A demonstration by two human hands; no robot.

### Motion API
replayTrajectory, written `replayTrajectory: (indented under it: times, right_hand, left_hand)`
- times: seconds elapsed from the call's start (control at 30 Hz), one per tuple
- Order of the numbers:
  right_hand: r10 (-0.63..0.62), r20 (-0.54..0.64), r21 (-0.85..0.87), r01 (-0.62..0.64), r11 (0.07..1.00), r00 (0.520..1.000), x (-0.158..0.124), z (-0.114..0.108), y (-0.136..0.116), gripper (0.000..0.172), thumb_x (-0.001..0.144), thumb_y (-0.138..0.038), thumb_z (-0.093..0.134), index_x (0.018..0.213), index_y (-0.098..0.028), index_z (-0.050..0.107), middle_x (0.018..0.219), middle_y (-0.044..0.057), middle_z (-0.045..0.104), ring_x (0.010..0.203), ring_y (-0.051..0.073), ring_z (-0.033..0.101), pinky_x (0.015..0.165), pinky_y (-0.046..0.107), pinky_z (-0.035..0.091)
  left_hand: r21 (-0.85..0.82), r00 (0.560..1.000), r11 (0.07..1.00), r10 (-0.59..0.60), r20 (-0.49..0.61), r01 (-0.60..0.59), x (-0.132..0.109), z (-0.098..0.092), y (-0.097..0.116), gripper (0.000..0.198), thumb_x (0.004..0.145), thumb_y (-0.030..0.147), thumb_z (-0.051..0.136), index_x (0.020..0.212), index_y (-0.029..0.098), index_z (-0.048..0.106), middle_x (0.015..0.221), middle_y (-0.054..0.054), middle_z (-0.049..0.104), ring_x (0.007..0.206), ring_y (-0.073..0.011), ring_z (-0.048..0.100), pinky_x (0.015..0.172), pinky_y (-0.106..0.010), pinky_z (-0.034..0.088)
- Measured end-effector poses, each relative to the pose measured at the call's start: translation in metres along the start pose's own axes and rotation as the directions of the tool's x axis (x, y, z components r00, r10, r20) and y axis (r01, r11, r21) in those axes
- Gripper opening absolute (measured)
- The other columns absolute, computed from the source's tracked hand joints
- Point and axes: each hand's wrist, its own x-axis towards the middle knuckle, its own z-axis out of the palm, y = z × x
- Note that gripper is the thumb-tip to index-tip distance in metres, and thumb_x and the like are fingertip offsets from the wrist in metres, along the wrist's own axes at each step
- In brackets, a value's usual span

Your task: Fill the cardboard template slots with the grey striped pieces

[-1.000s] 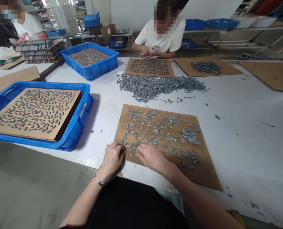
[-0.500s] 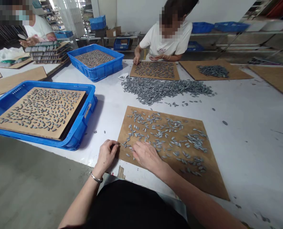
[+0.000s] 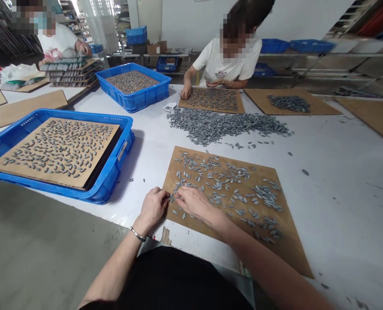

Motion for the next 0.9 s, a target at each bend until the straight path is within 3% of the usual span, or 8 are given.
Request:
replayTrajectory:
  times: [0.3,0.4,0.5,0.6,0.9]
  right_hand:
    - [0.075,0.032,-0.05,-0.073,0.996,0.997,0.001,-0.004,0.003,0.022,0.104,-0.022,0.049,0.099,-0.019,0.07,0.1,0.008,0.072,0.087,0.018,0.067,0.072,0.029,0.037]
    - [0.082,-0.016,-0.073,-0.083,0.994,0.996,0.001,-0.006,0.001,0.023,0.105,-0.024,0.05,0.1,-0.019,0.071,0.103,0.008,0.071,0.089,0.019,0.066,0.073,0.029,0.038]
    - [-0.009,-0.045,-0.08,0.006,0.997,0.999,0.001,-0.007,-0.003,0.019,0.104,-0.021,0.054,0.104,-0.02,0.072,0.105,0.007,0.07,0.091,0.019,0.064,0.078,0.029,0.039]
    - [-0.131,0.012,-0.059,0.132,0.989,0.991,0.003,-0.006,-0.009,0.019,0.102,-0.017,0.055,0.098,-0.021,0.073,0.102,0.006,0.069,0.091,0.017,0.063,0.082,0.029,0.039]
    - [-0.113,0.03,-0.128,0.116,0.985,0.993,0.001,0.001,-0.011,0.031,0.108,-0.021,0.041,0.106,-0.015,0.071,0.108,0.01,0.069,0.095,0.021,0.063,0.088,0.034,0.043]
  left_hand:
    - [-0.004,0.996,0.999,0.054,0.073,-0.054,-0.007,-0.009,0.003,0.017,0.099,0.017,0.053,0.089,0.021,0.066,0.092,-0.006,0.064,0.084,-0.0208,0.062,0.079,-0.034,0.051]
    - [0.026,0.992,0.997,0.073,0.099,-0.076,-0.012,-0.008,0.007,0.018,0.098,0.015,0.054,0.087,0.021,0.066,0.091,-0.007,0.064,0.083,-0.0215,0.061,0.08,-0.035,0.05]
    - [0.026,0.993,0.998,0.053,0.101,-0.056,-0.015,-0.006,0.009,0.014,0.096,0.014,0.057,0.089,0.021,0.066,0.092,-0.007,0.065,0.085,-0.0216,0.062,0.082,-0.035,0.05]
    - [-0.039,0.994,0.999,0.037,0.103,-0.033,-0.017,-0.007,0.01,0.011,0.094,0.014,0.06,0.087,0.021,0.066,0.092,-0.006,0.065,0.087,-0.0212,0.062,0.083,-0.034,0.051]
    - [-0.219,0.998,0.974,-0.061,0.025,0.065,-0.02,-0.01,0.006,0.013,0.097,0.018,0.057,0.091,0.021,0.067,0.093,-0.005,0.067,0.089,-0.0207,0.063,0.084,-0.034,0.052]
